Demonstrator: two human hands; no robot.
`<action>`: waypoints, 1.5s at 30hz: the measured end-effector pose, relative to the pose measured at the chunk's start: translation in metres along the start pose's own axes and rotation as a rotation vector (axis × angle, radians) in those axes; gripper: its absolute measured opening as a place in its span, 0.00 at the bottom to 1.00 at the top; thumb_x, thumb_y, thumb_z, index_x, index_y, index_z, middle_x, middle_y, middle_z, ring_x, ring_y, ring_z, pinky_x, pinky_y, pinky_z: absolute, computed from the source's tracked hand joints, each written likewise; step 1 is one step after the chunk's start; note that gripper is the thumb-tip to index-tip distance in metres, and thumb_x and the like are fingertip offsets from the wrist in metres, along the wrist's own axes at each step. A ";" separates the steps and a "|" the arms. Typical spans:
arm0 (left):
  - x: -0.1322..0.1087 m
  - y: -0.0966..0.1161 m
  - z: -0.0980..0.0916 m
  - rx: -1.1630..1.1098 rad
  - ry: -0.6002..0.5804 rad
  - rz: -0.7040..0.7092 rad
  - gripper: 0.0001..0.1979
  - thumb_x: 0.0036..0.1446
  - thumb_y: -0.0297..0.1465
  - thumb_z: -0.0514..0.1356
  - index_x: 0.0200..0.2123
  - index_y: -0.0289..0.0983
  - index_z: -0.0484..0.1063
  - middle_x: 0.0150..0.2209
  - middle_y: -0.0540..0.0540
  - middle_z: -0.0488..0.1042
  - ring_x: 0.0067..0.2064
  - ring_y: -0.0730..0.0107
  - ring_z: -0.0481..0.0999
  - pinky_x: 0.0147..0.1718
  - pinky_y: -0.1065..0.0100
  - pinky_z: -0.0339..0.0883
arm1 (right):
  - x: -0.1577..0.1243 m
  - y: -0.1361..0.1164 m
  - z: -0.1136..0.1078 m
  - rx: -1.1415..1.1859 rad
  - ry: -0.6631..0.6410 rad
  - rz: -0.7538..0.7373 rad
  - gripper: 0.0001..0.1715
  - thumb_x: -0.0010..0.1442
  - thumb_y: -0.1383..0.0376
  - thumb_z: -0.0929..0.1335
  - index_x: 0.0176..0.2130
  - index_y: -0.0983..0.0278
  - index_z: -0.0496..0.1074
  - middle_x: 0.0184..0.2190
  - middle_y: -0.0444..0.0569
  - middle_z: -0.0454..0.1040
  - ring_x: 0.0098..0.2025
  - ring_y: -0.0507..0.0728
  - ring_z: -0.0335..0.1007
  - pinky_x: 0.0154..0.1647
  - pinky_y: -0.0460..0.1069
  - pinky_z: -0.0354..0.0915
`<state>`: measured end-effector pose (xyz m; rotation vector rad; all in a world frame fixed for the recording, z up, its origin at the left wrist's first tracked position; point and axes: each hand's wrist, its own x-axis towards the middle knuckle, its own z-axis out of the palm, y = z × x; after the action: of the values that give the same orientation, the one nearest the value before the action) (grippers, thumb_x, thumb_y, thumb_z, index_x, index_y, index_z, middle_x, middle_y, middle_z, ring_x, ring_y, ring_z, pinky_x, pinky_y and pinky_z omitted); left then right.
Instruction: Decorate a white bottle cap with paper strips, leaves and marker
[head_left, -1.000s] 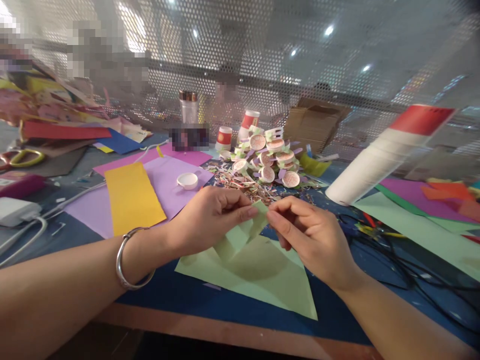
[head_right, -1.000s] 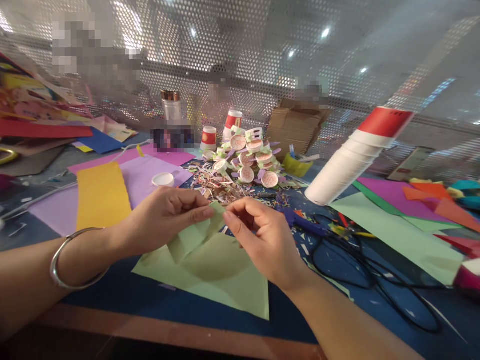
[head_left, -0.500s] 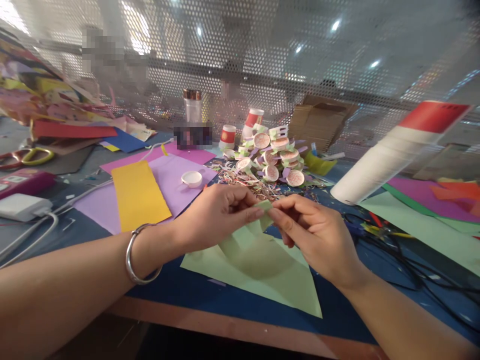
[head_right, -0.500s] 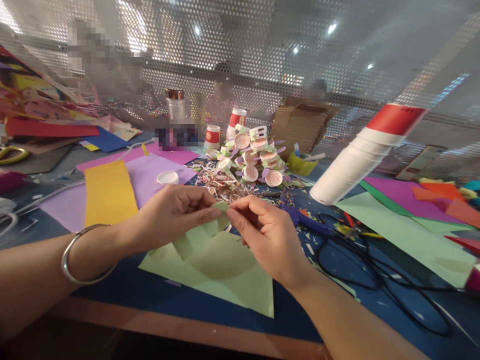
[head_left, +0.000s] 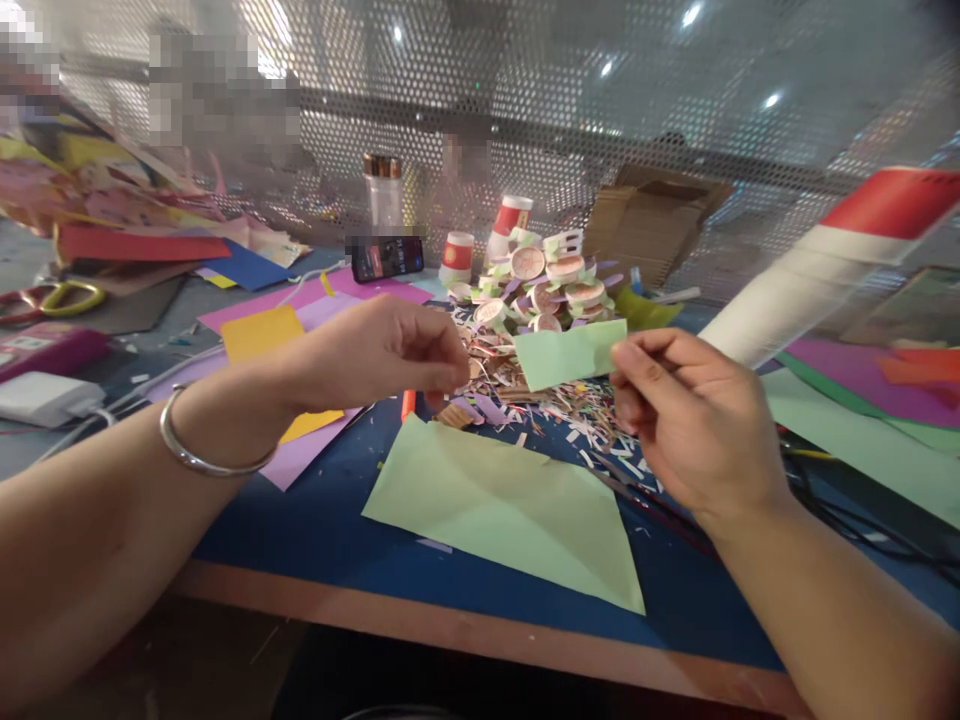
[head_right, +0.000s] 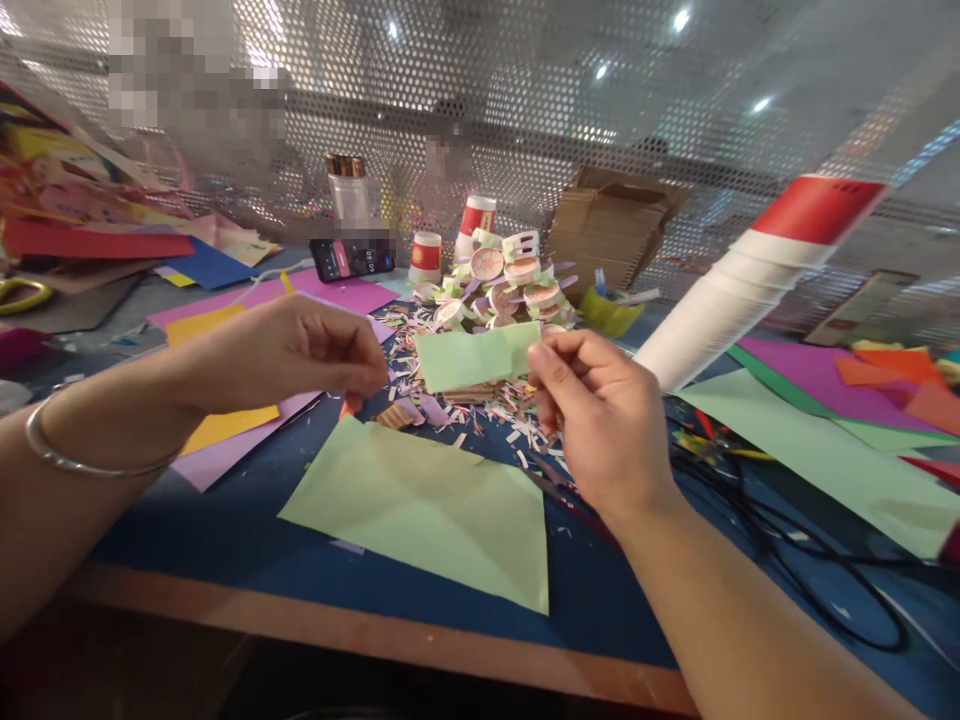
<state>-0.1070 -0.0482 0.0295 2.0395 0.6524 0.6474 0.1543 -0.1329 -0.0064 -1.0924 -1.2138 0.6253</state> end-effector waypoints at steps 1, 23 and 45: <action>0.001 -0.001 0.001 0.007 0.127 0.044 0.05 0.59 0.33 0.66 0.32 0.38 0.77 0.28 0.49 0.79 0.31 0.72 0.78 0.32 0.71 0.70 | 0.002 0.000 -0.001 0.007 0.020 -0.001 0.06 0.60 0.66 0.74 0.32 0.61 0.76 0.22 0.39 0.69 0.19 0.46 0.60 0.16 0.42 0.57; -0.011 -0.002 0.066 -0.238 -0.256 -0.225 0.12 0.63 0.36 0.59 0.32 0.35 0.75 0.28 0.48 0.77 0.22 0.78 0.66 0.20 0.75 0.58 | -0.015 -0.014 0.010 -0.395 -0.431 -0.002 0.08 0.65 0.62 0.70 0.33 0.61 0.74 0.15 0.37 0.65 0.16 0.47 0.58 0.16 0.42 0.56; 0.002 -0.007 0.063 -0.357 0.046 -0.223 0.16 0.55 0.36 0.68 0.22 0.35 0.70 0.20 0.55 0.65 0.23 0.79 0.62 0.24 0.73 0.54 | -0.017 -0.011 0.012 -0.479 -0.377 -0.124 0.06 0.67 0.60 0.69 0.42 0.60 0.75 0.24 0.41 0.70 0.21 0.49 0.63 0.20 0.45 0.60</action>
<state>-0.0656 -0.0803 -0.0070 1.6013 0.7230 0.6306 0.1367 -0.1478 -0.0035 -1.3169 -1.8073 0.4655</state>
